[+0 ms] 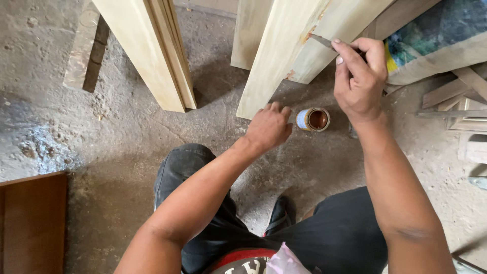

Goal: The person applies wood filler to several light-colored wooden planks using a putty knife, smoothing the filler into surface imperfections. The person moves between planks, occasionally repositioning them and retrieving more filler from a small container.

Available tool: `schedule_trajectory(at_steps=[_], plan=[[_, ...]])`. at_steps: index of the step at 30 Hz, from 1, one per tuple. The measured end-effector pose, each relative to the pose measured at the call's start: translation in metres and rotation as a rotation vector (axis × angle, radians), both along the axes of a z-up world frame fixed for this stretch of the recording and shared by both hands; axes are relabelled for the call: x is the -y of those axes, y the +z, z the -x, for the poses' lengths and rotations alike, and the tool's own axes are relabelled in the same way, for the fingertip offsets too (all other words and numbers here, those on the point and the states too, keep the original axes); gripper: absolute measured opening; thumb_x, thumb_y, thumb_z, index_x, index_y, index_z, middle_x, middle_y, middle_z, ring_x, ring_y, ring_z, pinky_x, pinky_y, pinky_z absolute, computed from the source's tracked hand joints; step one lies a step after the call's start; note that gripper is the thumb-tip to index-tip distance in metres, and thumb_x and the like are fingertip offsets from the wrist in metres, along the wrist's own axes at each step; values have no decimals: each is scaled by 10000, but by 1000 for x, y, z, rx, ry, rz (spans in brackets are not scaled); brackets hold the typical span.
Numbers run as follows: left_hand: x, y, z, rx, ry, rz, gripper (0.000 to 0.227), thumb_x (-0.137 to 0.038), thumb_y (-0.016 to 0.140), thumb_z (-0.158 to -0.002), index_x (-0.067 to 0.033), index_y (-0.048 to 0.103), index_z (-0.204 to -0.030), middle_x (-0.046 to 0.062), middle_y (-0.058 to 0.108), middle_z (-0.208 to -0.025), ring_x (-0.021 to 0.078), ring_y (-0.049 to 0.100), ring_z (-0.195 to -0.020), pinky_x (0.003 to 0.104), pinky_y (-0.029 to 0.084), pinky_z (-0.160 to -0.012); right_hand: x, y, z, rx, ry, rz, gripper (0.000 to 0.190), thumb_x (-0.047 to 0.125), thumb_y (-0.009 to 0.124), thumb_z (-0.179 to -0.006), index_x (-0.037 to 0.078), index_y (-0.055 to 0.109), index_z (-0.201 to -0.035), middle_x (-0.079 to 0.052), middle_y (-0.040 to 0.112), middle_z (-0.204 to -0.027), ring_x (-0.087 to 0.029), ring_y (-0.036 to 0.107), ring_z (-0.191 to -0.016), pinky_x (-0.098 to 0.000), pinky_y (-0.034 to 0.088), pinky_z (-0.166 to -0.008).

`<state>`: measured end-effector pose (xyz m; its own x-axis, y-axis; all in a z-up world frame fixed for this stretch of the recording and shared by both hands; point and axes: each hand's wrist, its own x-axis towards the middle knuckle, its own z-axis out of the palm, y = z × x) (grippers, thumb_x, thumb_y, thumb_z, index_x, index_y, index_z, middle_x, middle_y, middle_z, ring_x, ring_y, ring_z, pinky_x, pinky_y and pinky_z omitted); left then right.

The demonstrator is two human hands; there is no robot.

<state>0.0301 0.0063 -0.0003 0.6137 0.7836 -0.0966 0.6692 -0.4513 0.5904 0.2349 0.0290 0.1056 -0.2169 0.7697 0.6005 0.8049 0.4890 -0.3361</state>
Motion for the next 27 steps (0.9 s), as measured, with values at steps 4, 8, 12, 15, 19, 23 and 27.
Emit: schedule_trajectory(at_steps=[4,8,12,15,19,23,27], plan=[[-4,3,-1,35,119,-84,497,-230,682,-888,25,527,-1285,260,522,-1255,385,555,-1135,512,496,-938,2,-1,-6,9,-9,-34,303,-99,662,-1071,38,704,-1338,-142,554,-1159,-274,591,-1002,-352,506,-854],[-11,6,1,121,313,-299,755,-95,635,-792,38,392,-1494,275,423,-1418,413,473,-1321,533,462,-1126,-5,-13,-13,-40,-25,-10,240,-92,641,-1100,-3,702,-1314,-130,569,-1161,-239,598,-965,-335,507,-810],[-11,6,-4,98,363,-357,890,-218,693,-858,93,220,-1546,431,213,-1510,593,225,-1442,699,328,-1134,-18,-27,-6,-142,-88,-39,133,-23,692,-1071,-12,699,-1203,-65,593,-1115,-168,606,-897,-301,522,-734],[-9,2,-10,26,282,-284,947,-230,693,-858,104,154,-1563,504,49,-1542,664,48,-1464,731,281,-1138,-24,-34,13,-464,-64,125,137,35,782,-1022,1,672,-1096,-42,581,-1077,-98,606,-838,-271,567,-711],[-4,-3,-18,35,261,-235,997,-279,699,-855,111,119,-1566,503,-30,-1550,666,-16,-1470,727,283,-1144,-35,-31,42,-485,-131,130,187,61,853,-987,-3,682,-1028,-15,623,-975,-89,610,-798,-245,528,-693],[-7,-2,-19,-9,254,-205,992,-285,694,-877,98,95,-1570,509,-47,-1557,664,-34,-1481,692,298,-1149,-51,-24,52,-652,-176,132,163,49,824,-973,5,671,-941,12,662,-841,-71,607,-727,-239,508,-662],[-8,-1,-13,-10,226,-191,1041,-311,728,-847,84,91,-1570,499,-54,-1549,652,-29,-1475,678,285,-1160,-57,-30,40,-705,-55,193,94,38,772,-1028,-11,714,-973,-11,689,-802,-77,613,-732,-261,495,-684]])
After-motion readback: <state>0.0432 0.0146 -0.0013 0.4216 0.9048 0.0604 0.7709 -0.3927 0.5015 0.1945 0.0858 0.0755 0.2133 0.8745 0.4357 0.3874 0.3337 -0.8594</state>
